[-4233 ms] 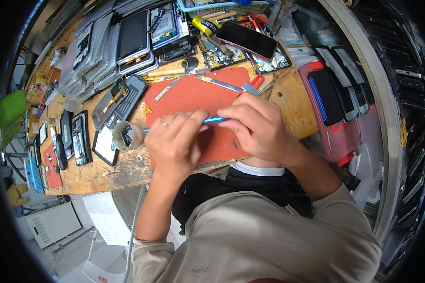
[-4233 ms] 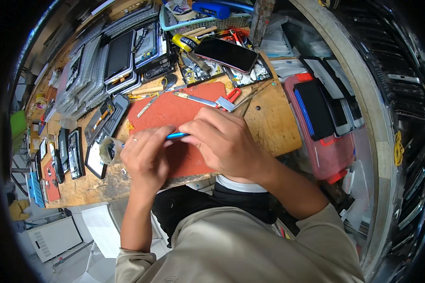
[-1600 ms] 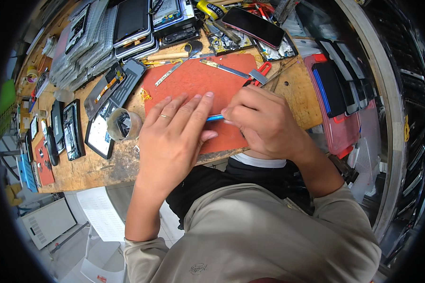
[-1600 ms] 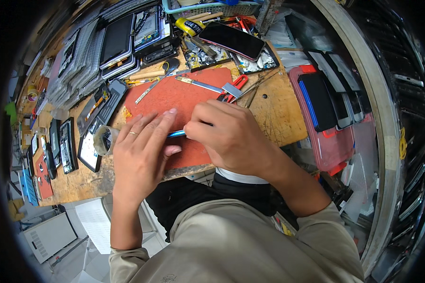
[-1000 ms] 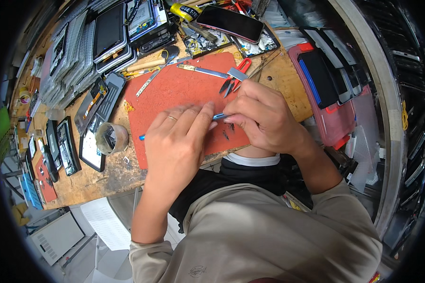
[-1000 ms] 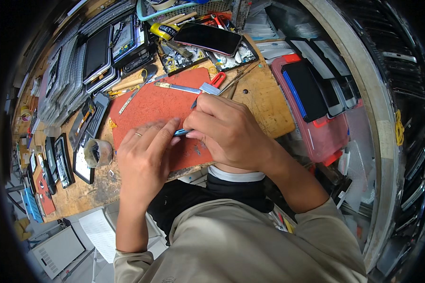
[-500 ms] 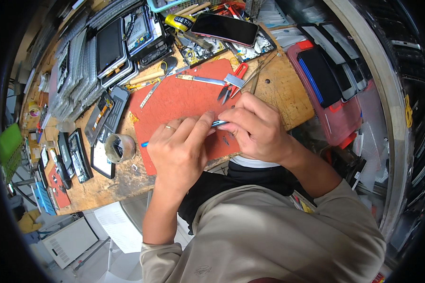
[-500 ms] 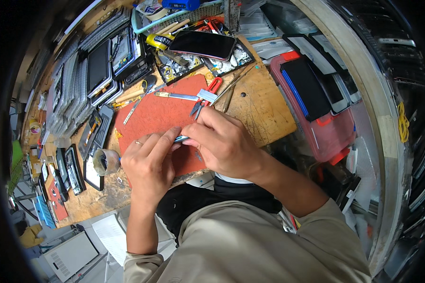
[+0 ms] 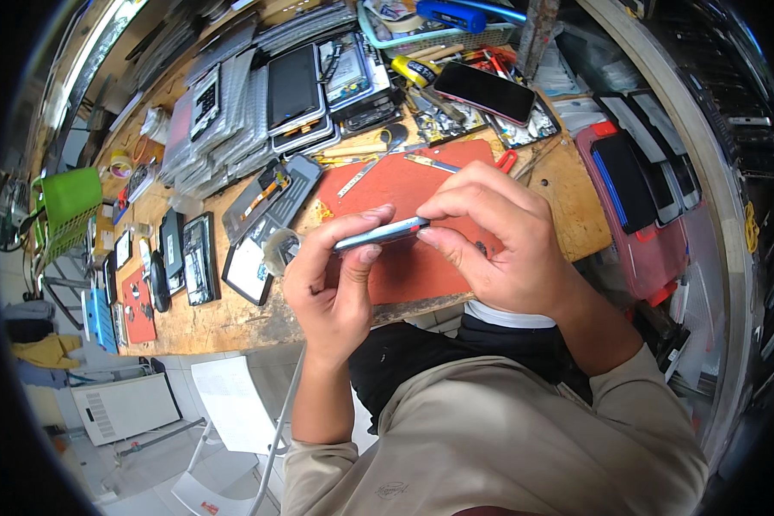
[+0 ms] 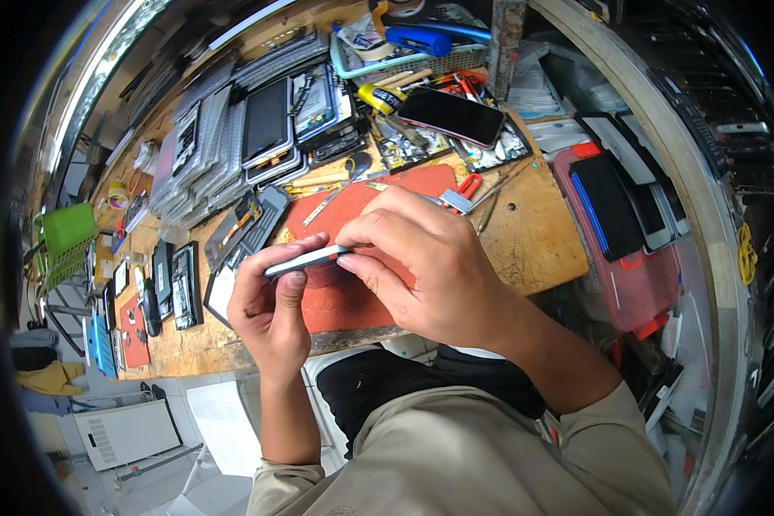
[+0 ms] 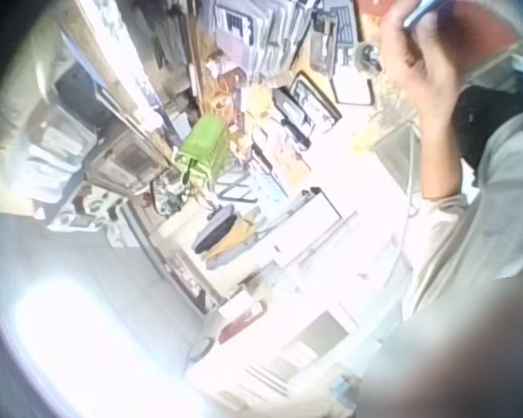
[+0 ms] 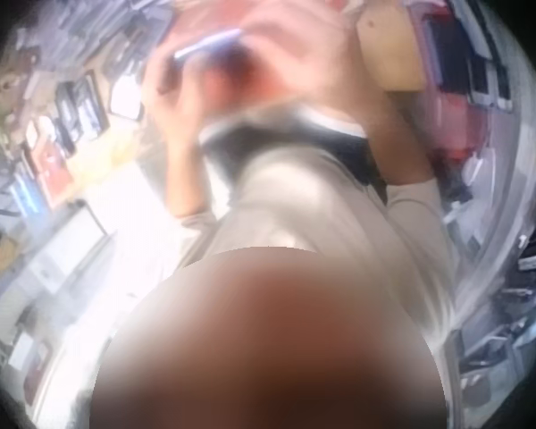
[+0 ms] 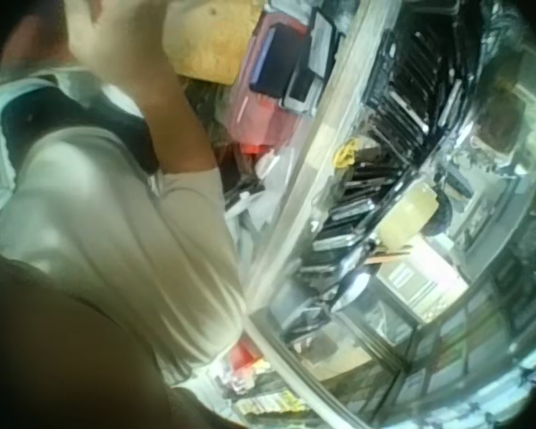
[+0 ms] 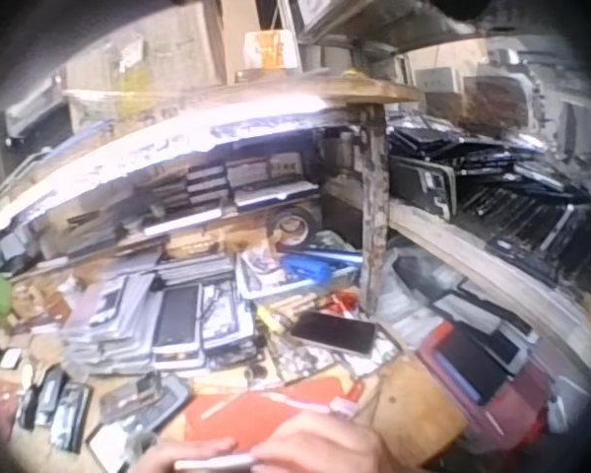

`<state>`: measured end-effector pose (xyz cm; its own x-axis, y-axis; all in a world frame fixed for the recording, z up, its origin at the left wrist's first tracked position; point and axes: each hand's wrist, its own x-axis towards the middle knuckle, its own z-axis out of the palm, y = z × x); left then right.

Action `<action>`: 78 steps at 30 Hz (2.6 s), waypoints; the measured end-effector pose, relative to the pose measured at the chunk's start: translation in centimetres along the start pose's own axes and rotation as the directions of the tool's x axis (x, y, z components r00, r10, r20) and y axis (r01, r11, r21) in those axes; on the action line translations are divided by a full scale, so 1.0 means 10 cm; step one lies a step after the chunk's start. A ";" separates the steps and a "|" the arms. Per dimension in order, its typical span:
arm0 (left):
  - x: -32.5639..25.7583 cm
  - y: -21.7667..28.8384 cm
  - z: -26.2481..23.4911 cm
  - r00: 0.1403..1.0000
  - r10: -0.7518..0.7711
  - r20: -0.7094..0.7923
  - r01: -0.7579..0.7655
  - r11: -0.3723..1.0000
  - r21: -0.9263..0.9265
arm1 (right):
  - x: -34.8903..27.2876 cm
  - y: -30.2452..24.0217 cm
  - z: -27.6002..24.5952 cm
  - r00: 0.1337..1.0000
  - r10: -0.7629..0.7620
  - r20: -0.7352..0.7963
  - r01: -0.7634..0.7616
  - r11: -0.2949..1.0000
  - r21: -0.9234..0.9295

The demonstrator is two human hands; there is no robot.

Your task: The person disassembles a smartphone, removes the battery and internal components, and uses tweezers to handle small connectors and ribbon cables. The person then reassembles the phone by placing the back cover and securing internal parts.

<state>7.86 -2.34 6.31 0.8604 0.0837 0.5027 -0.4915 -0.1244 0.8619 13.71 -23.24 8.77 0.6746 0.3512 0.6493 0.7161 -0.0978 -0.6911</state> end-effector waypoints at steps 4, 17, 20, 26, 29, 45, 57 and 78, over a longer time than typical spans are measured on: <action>-0.04 -0.02 -0.02 0.999 0.017 -0.032 -0.018 0.998 -0.053 | 0.02 -0.06 0.05 0.997 -0.048 0.054 0.053 0.995 -0.090; -0.05 0.00 -0.04 0.996 0.049 -0.080 -0.051 0.998 -0.026 | 0.04 -0.10 0.10 0.992 -0.106 0.073 0.113 0.990 -0.087; 0.03 0.00 -0.09 0.996 0.084 -0.016 -0.082 0.990 0.112 | 0.08 -0.08 0.12 0.995 -0.077 0.059 0.083 0.992 -0.095; 0.15 -0.12 -0.16 0.999 0.023 -0.044 -0.034 0.965 -0.259 | 0.14 0.08 0.11 0.991 -0.049 0.129 0.042 0.998 0.056; 0.18 -0.16 -0.15 0.998 -0.051 -0.020 0.020 0.666 -0.745 | 0.13 0.15 0.16 0.937 0.126 0.327 -0.240 0.911 0.336; 0.22 -0.01 -0.26 0.993 0.064 0.100 -0.057 0.996 -0.071 | -0.02 0.00 -0.06 0.520 0.369 0.770 -0.824 0.453 0.339; 0.26 0.22 -0.23 0.879 0.249 0.407 -0.417 0.816 0.400 | 0.00 -0.12 -0.11 0.522 0.423 0.741 -0.708 0.699 0.100; 0.25 0.27 -0.25 0.891 0.267 0.368 -0.398 0.848 0.349 | -0.04 -0.10 -0.02 0.673 0.306 0.674 -0.615 0.737 0.279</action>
<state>8.38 0.04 10.05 0.6847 -0.3227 0.6535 -0.7128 -0.4836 0.5080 12.78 -23.42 9.24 0.5519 0.8338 0.0117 0.0632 -0.0278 -0.9976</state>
